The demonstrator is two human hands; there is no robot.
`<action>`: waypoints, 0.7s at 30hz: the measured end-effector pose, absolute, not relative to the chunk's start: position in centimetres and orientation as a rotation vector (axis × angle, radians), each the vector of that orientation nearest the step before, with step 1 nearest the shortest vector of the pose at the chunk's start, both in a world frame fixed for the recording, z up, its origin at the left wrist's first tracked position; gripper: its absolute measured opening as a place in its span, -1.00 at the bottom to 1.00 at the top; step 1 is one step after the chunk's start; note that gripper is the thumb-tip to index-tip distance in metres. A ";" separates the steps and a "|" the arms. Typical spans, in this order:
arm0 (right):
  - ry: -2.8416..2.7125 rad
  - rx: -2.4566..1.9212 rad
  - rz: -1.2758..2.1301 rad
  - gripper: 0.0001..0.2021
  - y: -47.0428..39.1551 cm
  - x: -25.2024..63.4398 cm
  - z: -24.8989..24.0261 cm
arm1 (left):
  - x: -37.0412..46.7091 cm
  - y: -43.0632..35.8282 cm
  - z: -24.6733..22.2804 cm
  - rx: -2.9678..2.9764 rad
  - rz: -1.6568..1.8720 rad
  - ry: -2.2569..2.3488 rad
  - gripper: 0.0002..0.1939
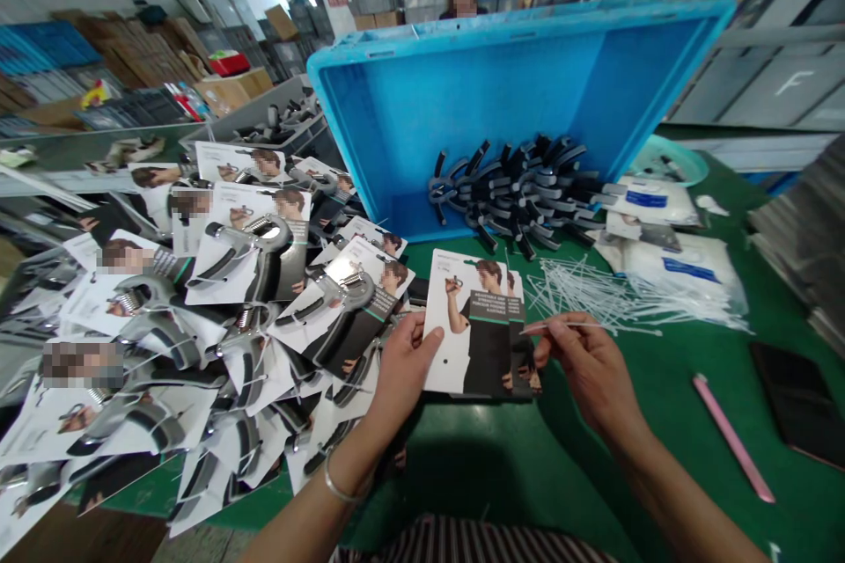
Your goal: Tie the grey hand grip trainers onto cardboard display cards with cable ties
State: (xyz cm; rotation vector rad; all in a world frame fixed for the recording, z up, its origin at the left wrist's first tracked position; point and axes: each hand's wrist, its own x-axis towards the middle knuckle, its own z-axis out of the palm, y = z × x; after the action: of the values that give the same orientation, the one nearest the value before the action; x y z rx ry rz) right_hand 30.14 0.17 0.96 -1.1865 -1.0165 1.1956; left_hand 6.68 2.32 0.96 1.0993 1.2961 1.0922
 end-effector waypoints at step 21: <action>-1.637 -1.202 0.911 -0.85 1.4 24.2 -2.2 | 6.6 -0.5 -0.6 0.599 1.143 1.193 -0.58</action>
State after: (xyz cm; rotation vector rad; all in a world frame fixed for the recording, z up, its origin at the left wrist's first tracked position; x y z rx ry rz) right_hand 24.19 1.37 -2.18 -1.2024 -1.6368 0.9107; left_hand 6.61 -0.53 -0.65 0.5994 1.1926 1.1426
